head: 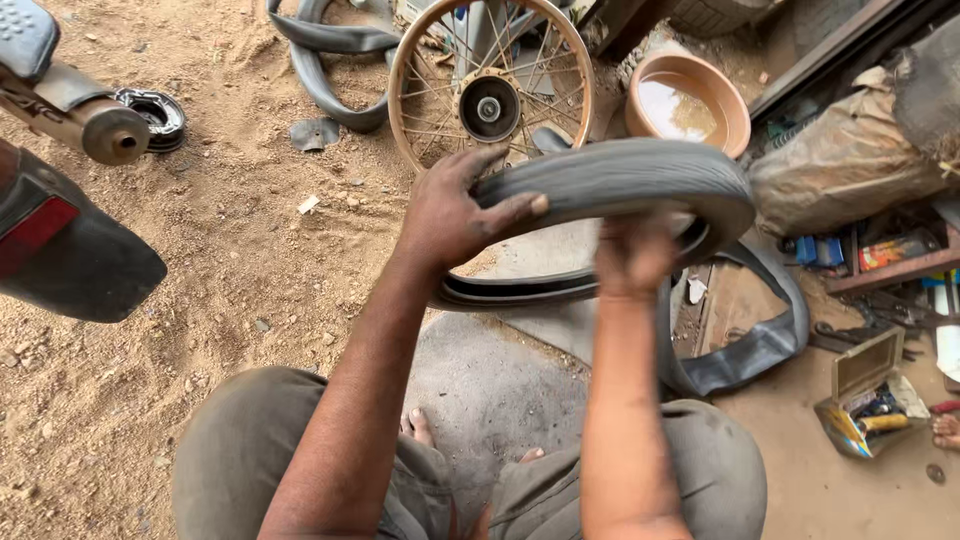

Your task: The person removes a motorcycle tire from its rim, inspects the inner tube, and then uses a metal tool to pry the tire bead back onto the rim. The task involves manipulating the tire, inner tube, and rim by hand and with a tool.

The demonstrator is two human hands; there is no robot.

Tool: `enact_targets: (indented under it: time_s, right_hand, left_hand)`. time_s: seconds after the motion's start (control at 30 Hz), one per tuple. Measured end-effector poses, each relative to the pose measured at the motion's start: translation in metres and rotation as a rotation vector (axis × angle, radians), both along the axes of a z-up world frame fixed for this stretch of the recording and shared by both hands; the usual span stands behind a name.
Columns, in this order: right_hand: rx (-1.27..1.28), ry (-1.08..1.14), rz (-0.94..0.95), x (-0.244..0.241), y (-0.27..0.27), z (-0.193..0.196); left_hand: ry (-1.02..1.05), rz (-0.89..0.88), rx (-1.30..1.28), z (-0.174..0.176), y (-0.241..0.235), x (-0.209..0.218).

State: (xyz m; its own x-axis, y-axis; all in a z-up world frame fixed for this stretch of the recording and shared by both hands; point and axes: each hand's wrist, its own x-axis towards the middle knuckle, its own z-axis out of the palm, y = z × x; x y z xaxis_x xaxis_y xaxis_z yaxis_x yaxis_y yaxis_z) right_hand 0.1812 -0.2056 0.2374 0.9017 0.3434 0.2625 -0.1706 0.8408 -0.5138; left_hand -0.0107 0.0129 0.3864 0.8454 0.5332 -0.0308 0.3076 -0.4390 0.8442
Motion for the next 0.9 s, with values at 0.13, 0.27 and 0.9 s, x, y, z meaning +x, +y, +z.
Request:
enact_targets:
  time_s: [0.13,0.27,0.9]
  right_hand:
    - [0.473,0.173,-0.026,0.021,-0.044,0.015]
    - [0.341,0.264,0.178,0.001,0.006,-0.025]
    - [0.234,0.252,0.554,-0.007,0.042,0.020]
  left_hand:
    - [-0.181,-0.031,-0.088,-0.007,0.006,-0.001]
    - [-0.218,0.000,-0.045,-0.014,-0.004,0.009]
    - [-0.252,0.014,-0.533,-0.032,0.013,0.009]
